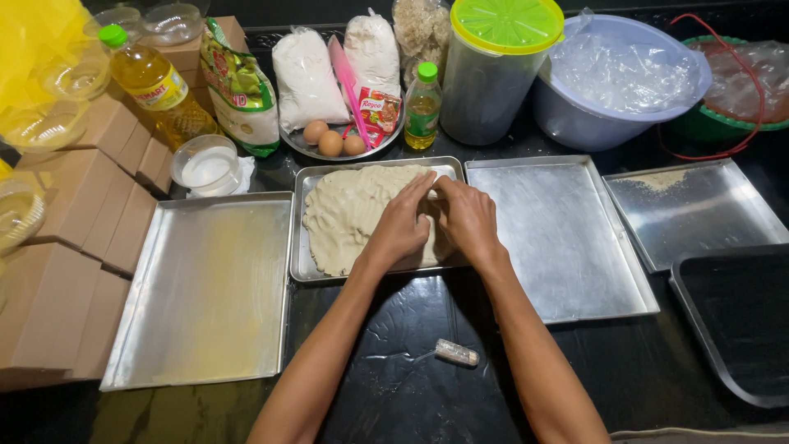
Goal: Preparing and shaping pastry dough by hand on a metal tray.
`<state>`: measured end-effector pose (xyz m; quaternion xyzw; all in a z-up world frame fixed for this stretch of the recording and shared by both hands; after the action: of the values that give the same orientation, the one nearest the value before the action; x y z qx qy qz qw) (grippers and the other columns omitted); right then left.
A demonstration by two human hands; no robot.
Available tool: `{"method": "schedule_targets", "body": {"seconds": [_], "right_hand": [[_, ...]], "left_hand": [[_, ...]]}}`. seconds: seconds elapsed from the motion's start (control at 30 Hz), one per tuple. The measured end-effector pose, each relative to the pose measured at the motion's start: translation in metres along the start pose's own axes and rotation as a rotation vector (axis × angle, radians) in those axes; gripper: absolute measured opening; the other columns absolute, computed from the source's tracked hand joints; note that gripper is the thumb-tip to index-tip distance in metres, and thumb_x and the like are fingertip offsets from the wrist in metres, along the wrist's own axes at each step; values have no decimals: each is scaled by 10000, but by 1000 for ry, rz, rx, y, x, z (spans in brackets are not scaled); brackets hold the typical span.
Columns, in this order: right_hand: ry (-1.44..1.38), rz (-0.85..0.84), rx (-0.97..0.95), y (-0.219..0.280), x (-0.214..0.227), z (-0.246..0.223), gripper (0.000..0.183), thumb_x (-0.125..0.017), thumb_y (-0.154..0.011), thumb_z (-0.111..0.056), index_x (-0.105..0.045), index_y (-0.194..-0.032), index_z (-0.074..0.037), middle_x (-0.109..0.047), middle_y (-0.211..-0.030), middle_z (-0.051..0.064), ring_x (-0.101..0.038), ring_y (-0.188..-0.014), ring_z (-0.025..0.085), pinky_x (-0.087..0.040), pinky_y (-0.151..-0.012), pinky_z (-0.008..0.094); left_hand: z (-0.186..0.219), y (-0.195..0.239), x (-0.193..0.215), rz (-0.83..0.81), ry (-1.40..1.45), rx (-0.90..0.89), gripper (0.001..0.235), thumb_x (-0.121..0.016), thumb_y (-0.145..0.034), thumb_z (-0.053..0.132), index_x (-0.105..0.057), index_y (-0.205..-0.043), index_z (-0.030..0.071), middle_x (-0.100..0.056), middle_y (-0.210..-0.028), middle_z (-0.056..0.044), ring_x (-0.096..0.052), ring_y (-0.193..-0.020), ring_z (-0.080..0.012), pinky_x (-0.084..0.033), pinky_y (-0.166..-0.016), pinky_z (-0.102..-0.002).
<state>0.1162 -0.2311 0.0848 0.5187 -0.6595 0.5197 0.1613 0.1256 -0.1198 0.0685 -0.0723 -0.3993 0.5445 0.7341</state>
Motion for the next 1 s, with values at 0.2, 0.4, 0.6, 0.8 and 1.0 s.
{"method": "schedule_targets", "body": {"seconds": [0.2, 0.4, 0.6, 0.8, 1.0], "right_hand": [[-82, -83, -216, 2, 2, 17, 193, -691, -865, -109, -713, -1055, -89, -740, -913, 186, -682, -874, 427, -528, -773, 512], [-232, -36, -346, 5, 5, 29, 178, -678, -879, -155, -736, -1035, -92, -758, -905, 168, -720, -892, 382, -541, -810, 462], [-312, -25, -114, 2, 15, 5, 344, -669, -823, -148, -719, -1149, -50, -733, -997, 213, -697, -930, 399, -544, -834, 462], [-128, -55, -250, 0, 2, 9, 320, -821, -826, -371, -772, -944, -77, -714, -895, 174, -690, -839, 369, -532, -742, 479], [-120, -6, -224, 2, 2, 8, 228, -796, -787, -168, -726, -944, -18, -719, -935, 194, -691, -879, 385, -541, -770, 476]], "left_hand": [[-19, -4, 0, 8, 133, 266, 671, -616, -843, -36, -481, -1485, 105, -729, -1216, -204, -702, -1118, -356, -562, -975, -401], [-27, -4, 3, 110, 128, 266, 572, -672, -894, -20, -547, -1442, 89, -771, -1068, -182, -774, -977, -307, -605, -839, -377], [-28, 0, 5, 128, 121, 280, 486, -663, -927, -9, -605, -1400, 90, -779, -1039, -166, -796, -947, -281, -616, -799, -367], [-18, -1, 9, 73, 73, 331, 860, -605, -822, -83, -321, -1598, 151, -782, -1122, -129, -744, -995, -339, -567, -840, -404], [-11, -2, 10, 52, 95, 325, 944, -701, -889, 24, -159, -1635, 225, -783, -1118, -91, -734, -1059, -320, -557, -925, -396]]}}
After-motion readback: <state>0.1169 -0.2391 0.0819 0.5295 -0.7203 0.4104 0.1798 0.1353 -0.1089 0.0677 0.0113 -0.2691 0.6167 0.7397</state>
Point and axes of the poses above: each hand's wrist, its own y-axis away from the middle knuckle, its own x-axis out of the back of the hand, z = x × y, the point moved 10 cm from there along -y, towards the middle knuckle
